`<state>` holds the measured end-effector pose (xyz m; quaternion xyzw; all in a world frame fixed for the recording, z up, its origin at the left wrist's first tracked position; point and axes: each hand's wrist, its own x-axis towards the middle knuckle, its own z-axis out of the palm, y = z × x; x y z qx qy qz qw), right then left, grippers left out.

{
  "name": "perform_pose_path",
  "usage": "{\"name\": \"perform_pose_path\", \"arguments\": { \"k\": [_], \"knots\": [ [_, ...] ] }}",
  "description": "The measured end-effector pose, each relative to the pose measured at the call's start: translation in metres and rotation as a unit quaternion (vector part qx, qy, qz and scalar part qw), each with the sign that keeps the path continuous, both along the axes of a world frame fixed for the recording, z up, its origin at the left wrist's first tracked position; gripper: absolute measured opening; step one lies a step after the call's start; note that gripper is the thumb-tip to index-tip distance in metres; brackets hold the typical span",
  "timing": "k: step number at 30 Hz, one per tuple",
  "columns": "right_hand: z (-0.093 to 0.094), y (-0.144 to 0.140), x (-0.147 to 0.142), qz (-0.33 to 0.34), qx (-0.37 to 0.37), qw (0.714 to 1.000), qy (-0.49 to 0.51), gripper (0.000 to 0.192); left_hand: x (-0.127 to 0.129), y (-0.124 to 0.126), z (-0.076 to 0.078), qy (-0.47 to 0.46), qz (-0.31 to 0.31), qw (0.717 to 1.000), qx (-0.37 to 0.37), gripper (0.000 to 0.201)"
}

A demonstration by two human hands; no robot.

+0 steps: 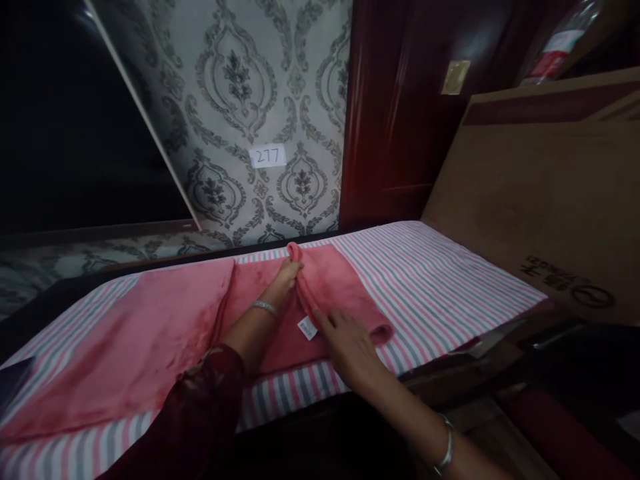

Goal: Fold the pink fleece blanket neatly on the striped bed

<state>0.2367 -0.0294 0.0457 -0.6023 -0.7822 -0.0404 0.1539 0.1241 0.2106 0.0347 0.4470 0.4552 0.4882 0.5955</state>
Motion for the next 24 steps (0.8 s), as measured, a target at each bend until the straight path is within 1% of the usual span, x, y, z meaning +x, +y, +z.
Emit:
{"name": "perform_pose_path", "arguments": {
  "k": [2,4,6,8,10,12,14,16,18,21,24],
  "knots": [
    [0.012,0.001,-0.007,0.009,0.044,0.999,0.024,0.066,-0.004,0.009,0.014,0.012,0.005,1.0,0.012,0.025],
    [0.023,0.003,-0.023,0.027,0.077,0.996,0.041,0.063,-0.018,0.019,0.031,0.026,0.01,0.999,0.021,0.025],
    [0.029,0.005,-0.047,0.052,0.089,0.993,0.055,0.06,-0.043,0.028,0.044,0.045,0.022,0.998,0.023,0.026],
    [0.025,0.008,-0.074,0.078,0.08,0.992,0.064,0.059,-0.073,0.031,0.05,0.07,0.038,0.997,0.017,0.025],
    [0.012,0.011,-0.101,0.096,0.051,0.992,0.063,0.059,-0.102,0.028,0.045,0.099,0.054,0.994,0.0,0.021],
    [-0.005,0.014,-0.122,0.111,0.021,0.992,0.06,0.058,-0.124,0.022,0.034,0.126,0.066,0.99,-0.022,0.017],
    [-0.022,0.015,-0.134,0.126,0.004,0.99,0.059,0.058,-0.137,0.017,0.022,0.143,0.069,0.987,-0.036,0.017],
    [-0.032,0.015,-0.139,0.133,0.002,0.99,0.056,0.057,-0.14,0.015,0.014,0.148,0.067,0.986,-0.035,0.018],
    [-0.032,0.015,-0.138,0.127,0.005,0.99,0.054,0.055,-0.136,0.017,0.012,0.148,0.067,0.986,-0.022,0.019],
    [-0.02,0.015,-0.135,0.117,0.026,0.99,0.07,0.054,-0.131,0.021,0.017,0.147,0.077,0.986,0.011,0.024],
    [-0.014,0.019,-0.138,0.132,0.049,0.987,0.082,0.056,-0.133,0.018,0.018,0.141,0.095,0.984,0.049,0.027]
  ]
}}
